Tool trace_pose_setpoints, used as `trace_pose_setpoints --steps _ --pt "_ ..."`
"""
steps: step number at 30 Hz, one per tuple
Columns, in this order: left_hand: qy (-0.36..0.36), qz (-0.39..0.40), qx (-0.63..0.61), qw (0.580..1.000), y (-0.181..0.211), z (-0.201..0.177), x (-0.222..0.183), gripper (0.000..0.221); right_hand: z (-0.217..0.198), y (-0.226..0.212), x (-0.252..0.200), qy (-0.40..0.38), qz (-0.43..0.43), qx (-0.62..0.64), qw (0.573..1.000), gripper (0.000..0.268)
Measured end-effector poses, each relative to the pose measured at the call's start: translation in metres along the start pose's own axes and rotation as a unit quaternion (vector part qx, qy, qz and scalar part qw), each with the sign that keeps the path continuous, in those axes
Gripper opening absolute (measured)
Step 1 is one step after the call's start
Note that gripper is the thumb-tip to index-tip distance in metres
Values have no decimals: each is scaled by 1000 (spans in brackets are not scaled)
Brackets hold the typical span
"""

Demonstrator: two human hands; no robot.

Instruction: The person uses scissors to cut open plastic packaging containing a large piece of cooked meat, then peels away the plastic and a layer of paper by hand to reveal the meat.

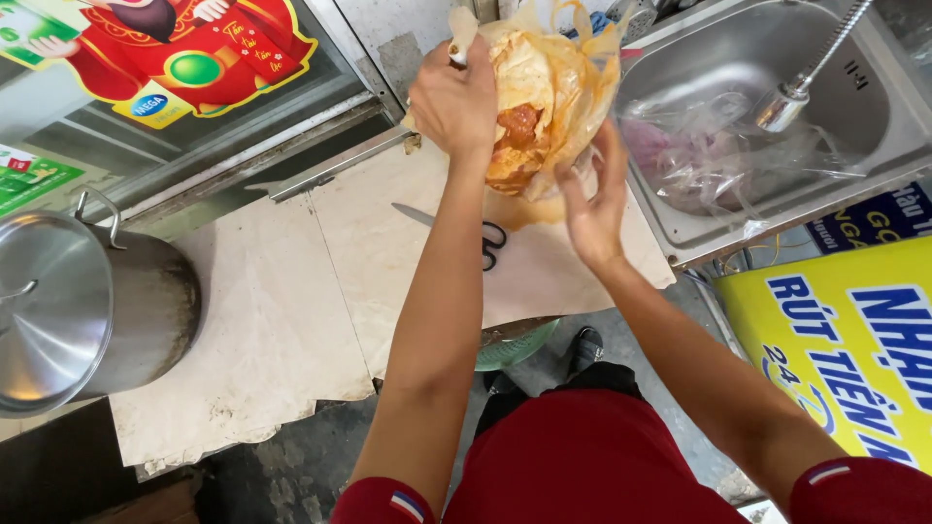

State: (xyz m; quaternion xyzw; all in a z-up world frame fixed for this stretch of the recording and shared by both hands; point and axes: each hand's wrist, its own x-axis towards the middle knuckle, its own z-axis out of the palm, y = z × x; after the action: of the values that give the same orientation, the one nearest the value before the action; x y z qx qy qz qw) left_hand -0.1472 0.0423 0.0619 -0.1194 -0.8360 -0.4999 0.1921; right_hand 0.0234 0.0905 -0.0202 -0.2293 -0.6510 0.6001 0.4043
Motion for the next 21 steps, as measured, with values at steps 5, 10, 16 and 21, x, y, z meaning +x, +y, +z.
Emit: trace_pose_setpoints --steps 5,10,16,21 --pt "46 5 3 999 1 7 -8 26 23 29 -23 -11 -91 -211 973 92" --pt "51 14 -12 999 3 13 -11 24 33 39 -18 58 -90 -246 963 96" --pt "32 0 9 999 6 22 -9 24 23 5 -7 31 -77 -236 968 79" --pt "14 -20 17 1000 18 25 -3 22 12 17 13 11 -64 -284 957 73"
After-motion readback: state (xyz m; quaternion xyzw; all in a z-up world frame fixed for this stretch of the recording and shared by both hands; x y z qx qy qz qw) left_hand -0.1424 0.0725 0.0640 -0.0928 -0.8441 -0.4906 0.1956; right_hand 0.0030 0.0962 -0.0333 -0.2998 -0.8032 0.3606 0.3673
